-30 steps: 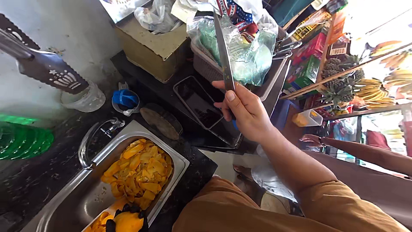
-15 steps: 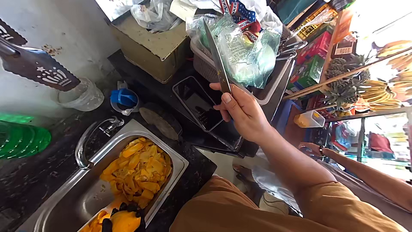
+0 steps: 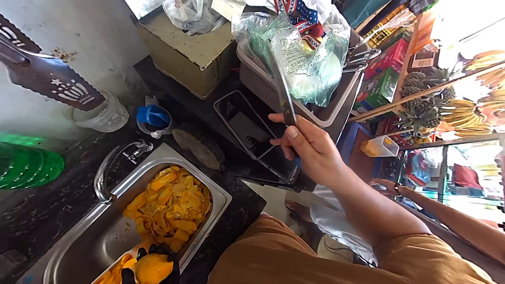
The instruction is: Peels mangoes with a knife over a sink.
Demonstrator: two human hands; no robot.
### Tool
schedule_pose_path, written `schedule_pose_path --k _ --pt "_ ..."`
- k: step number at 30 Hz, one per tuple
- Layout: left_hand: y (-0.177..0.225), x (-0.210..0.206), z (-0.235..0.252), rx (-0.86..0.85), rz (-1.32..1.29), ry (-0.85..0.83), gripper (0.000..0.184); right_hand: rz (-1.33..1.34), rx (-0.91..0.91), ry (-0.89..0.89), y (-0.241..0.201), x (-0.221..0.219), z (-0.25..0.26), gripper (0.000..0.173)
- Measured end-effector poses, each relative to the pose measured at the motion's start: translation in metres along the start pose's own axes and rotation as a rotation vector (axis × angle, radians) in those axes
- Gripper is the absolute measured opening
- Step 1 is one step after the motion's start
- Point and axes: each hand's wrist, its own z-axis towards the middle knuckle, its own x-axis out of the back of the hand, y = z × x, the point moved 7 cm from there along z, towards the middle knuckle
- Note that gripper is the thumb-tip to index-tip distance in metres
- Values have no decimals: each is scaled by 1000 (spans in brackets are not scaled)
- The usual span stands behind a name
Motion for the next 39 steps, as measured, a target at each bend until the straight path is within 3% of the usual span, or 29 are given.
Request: schedule_pose_path --k 4,8,9,10,11,12,13,14,15,18,21,23,29,33,35,39 --pt "5 19 9 5 91 -50 48 99 43 -49 -29 -16 -9 38" --pt "4 0 5 -41 -42 -119 52 184 -29 -433 -35 -111 -35 38" --pt "7 -21 -8 -78 6 41 50 151 -45 -545 -29 -143 -43 38" --pt "12 -50 -26 -86 117 411 46 101 -73 -660 -22 -173 -52 38" --pt "17 -68 -36 -90 175 601 45 60 -102 -758 -16 -201 -61 39" --pt "21 -68 -37 -126 167 559 46 44 -108 -801 -12 -224 -68 40" --pt "24 -51 -31 -200 100 329 49 51 -89 -801 -13 -243 -73 41" --pt "28 -25 -18 -270 15 -78 54 68 -57 -784 -16 -258 -77 40" --pt "32 -15 -13 -300 -10 -181 57 70 -35 -787 -19 -271 -82 40" --pt "45 -49 -49 -144 114 268 51 -71 -50 -941 -32 -295 -98 39" --pt "56 -10 -42 -309 -79 136 58 -92 47 -871 -53 -313 -114 44" --pt "70 4 -41 -390 -64 133 62 -206 96 -939 -54 -334 -123 48" --pt "94 31 -48 -423 -126 122 63 -445 171 -1084 -67 -379 -154 46" --pt "101 36 -52 -432 -106 27 70 -610 219 -1143 -64 -410 -175 44" --pt "102 40 -52 -423 -104 36 67 -618 170 -1186 -62 -419 -176 45" --pt "117 66 -52 -248 -88 21 35 -430 155 -1171 -74 -407 -166 45"
